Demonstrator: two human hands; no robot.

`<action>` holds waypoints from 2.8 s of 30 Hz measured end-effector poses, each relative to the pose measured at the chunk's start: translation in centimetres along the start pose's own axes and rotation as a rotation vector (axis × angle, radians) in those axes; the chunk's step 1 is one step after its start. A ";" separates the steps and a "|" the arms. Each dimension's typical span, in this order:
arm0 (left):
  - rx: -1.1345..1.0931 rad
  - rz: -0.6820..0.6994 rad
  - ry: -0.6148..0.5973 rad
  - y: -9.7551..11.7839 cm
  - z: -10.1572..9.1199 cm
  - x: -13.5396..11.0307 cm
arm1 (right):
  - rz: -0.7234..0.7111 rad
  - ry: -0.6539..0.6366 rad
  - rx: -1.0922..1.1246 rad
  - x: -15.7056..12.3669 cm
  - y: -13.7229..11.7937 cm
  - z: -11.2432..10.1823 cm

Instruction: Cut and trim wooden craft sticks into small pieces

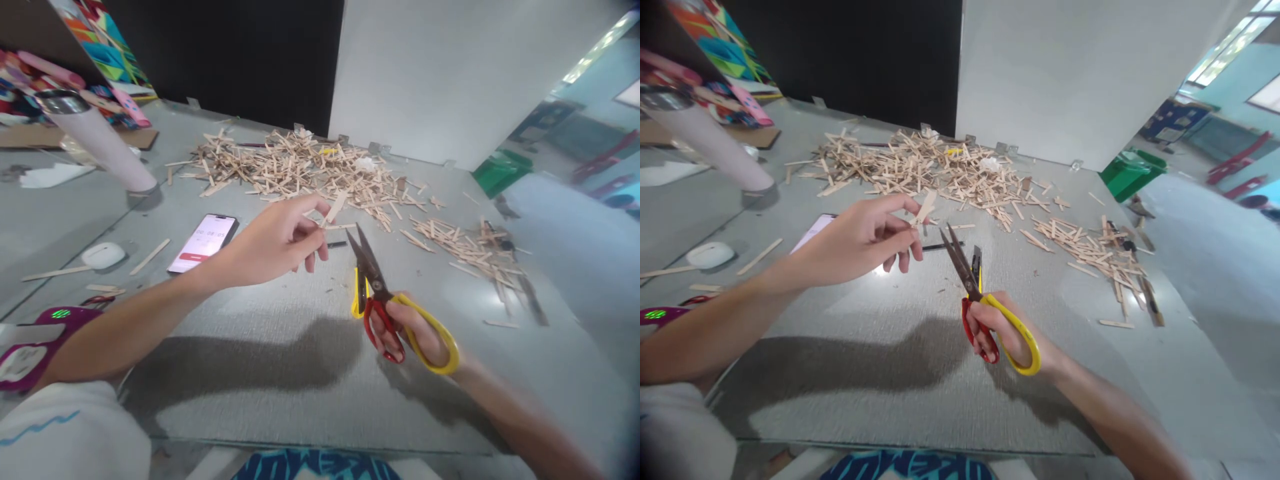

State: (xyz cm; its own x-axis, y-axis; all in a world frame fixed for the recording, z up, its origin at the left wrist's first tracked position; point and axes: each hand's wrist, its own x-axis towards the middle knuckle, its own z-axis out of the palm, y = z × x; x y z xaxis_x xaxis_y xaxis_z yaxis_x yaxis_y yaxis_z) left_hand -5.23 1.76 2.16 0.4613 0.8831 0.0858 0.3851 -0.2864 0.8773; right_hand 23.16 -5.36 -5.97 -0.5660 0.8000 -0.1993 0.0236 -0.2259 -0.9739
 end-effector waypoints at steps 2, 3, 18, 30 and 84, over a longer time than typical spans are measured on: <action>-0.060 -0.002 -0.035 0.1 0.1 -0.1 | -0.034 -0.033 0.005 -0.5 0.0 0.1; -0.080 0.006 -0.050 0.1 0.1 -0.1 | -0.039 -0.043 0.003 -0.7 0.0 0.1; -0.055 0.120 -0.139 0.1 1.4 -1.3 | 0.011 -0.005 -0.092 -0.9 -1.0 1.3; -0.019 0.119 -0.094 0.5 1.8 -1.6 | 0.040 0.005 -0.114 -1.1 -0.6 1.2; -0.075 0.088 -0.134 -0.2 1.7 -0.7 | 0.175 0.095 -0.142 -1.1 -1.3 2.7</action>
State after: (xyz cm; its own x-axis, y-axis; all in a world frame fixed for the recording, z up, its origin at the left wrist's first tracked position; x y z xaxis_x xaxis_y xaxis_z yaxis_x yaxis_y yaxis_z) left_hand -4.28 0.58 1.09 0.5946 0.7971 0.1047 0.2798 -0.3272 0.9026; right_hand 21.52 -7.49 -4.21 -0.4631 0.8058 -0.3691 0.2337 -0.2907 -0.9278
